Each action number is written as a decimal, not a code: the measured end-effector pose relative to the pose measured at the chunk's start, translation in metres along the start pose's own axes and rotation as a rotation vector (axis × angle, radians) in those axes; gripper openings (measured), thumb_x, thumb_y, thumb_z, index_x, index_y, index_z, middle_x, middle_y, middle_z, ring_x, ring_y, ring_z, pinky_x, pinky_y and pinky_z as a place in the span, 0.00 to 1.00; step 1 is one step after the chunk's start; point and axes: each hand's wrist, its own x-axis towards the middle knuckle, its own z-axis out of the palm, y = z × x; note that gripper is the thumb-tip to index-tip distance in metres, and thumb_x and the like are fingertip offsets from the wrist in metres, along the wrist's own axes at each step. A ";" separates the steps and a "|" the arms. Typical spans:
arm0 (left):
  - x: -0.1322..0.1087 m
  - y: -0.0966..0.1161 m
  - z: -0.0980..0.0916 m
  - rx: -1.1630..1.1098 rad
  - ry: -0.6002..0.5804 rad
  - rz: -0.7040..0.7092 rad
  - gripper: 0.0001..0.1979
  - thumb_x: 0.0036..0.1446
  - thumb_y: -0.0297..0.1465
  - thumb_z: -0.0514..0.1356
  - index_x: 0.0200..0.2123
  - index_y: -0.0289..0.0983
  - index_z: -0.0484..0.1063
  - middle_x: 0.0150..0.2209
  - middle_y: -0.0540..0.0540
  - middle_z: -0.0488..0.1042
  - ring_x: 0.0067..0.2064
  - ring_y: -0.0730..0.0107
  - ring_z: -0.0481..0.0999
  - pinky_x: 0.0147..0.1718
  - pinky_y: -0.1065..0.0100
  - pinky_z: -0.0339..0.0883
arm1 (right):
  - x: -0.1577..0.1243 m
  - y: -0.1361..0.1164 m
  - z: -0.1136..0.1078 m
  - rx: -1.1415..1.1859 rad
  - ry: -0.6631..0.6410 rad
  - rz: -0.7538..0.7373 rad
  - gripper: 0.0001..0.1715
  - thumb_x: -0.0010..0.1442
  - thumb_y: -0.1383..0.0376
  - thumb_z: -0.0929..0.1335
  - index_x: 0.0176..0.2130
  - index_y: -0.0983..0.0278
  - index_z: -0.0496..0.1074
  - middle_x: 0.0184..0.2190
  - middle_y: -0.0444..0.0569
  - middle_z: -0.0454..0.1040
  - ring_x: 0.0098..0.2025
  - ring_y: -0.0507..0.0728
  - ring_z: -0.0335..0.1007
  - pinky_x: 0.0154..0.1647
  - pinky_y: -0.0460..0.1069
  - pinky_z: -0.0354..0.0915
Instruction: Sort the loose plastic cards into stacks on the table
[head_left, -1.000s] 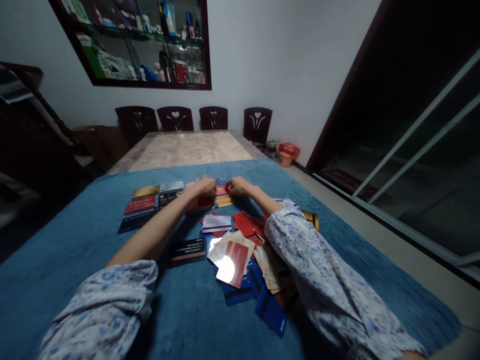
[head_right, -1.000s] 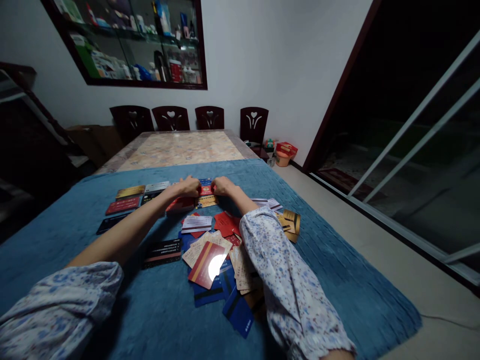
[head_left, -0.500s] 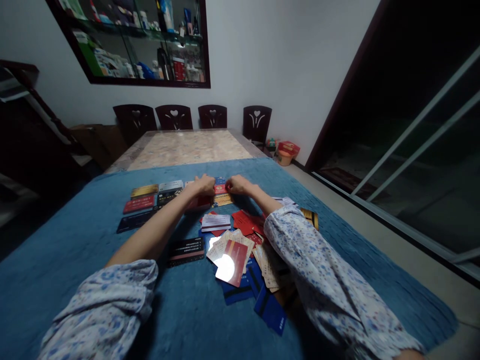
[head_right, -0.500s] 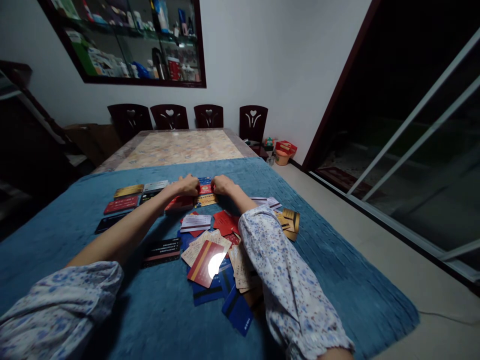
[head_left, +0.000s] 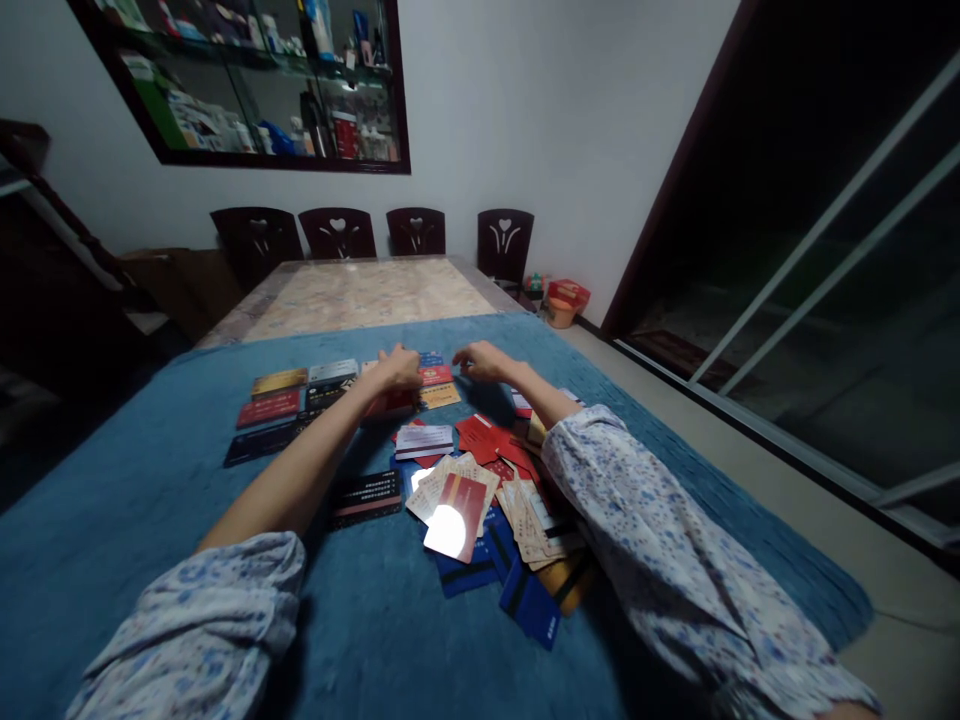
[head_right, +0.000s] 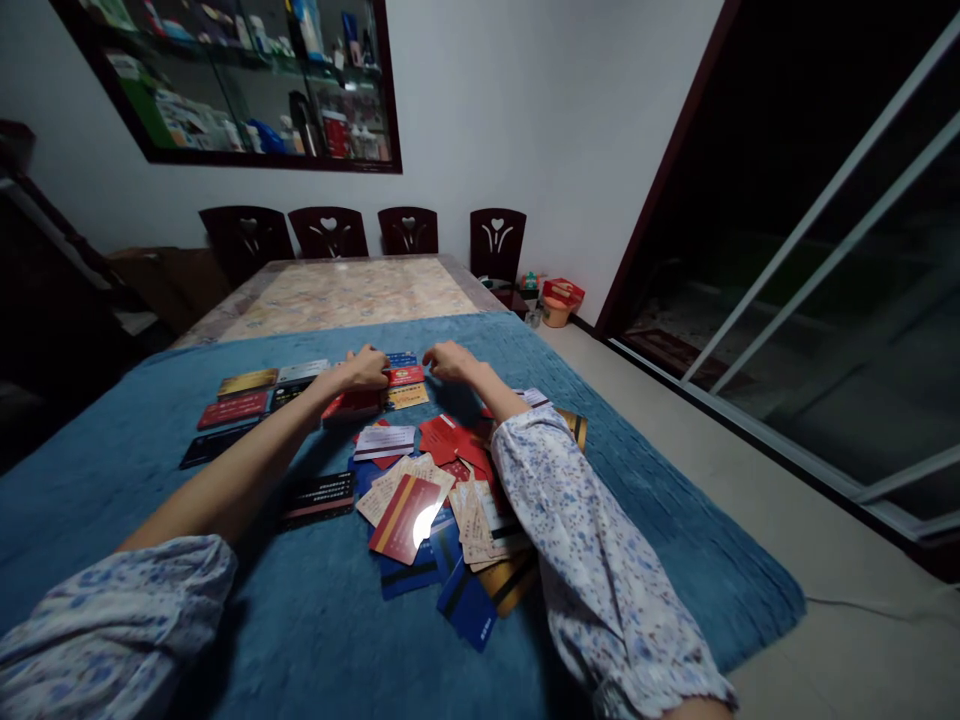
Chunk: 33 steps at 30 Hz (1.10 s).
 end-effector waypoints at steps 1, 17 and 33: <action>-0.004 0.002 -0.001 0.004 0.005 -0.007 0.16 0.47 0.26 0.58 0.39 0.32 0.80 0.49 0.30 0.77 0.57 0.41 0.70 0.56 0.42 0.63 | -0.004 0.003 -0.002 -0.001 0.007 0.000 0.25 0.59 0.73 0.67 0.54 0.63 0.78 0.48 0.50 0.82 0.49 0.55 0.77 0.45 0.43 0.66; -0.043 0.038 0.006 0.015 0.129 0.089 0.13 0.54 0.27 0.55 0.39 0.35 0.79 0.51 0.34 0.77 0.62 0.43 0.63 0.53 0.50 0.63 | -0.092 0.030 -0.016 0.001 0.159 -0.014 0.19 0.62 0.70 0.67 0.50 0.63 0.80 0.47 0.51 0.82 0.49 0.58 0.74 0.51 0.48 0.63; -0.073 0.134 0.011 -0.067 0.217 0.452 0.19 0.57 0.24 0.54 0.50 0.35 0.77 0.54 0.35 0.75 0.64 0.43 0.59 0.55 0.42 0.60 | -0.171 0.061 0.003 0.011 0.292 0.101 0.16 0.62 0.69 0.67 0.47 0.64 0.81 0.41 0.53 0.81 0.41 0.57 0.69 0.47 0.50 0.60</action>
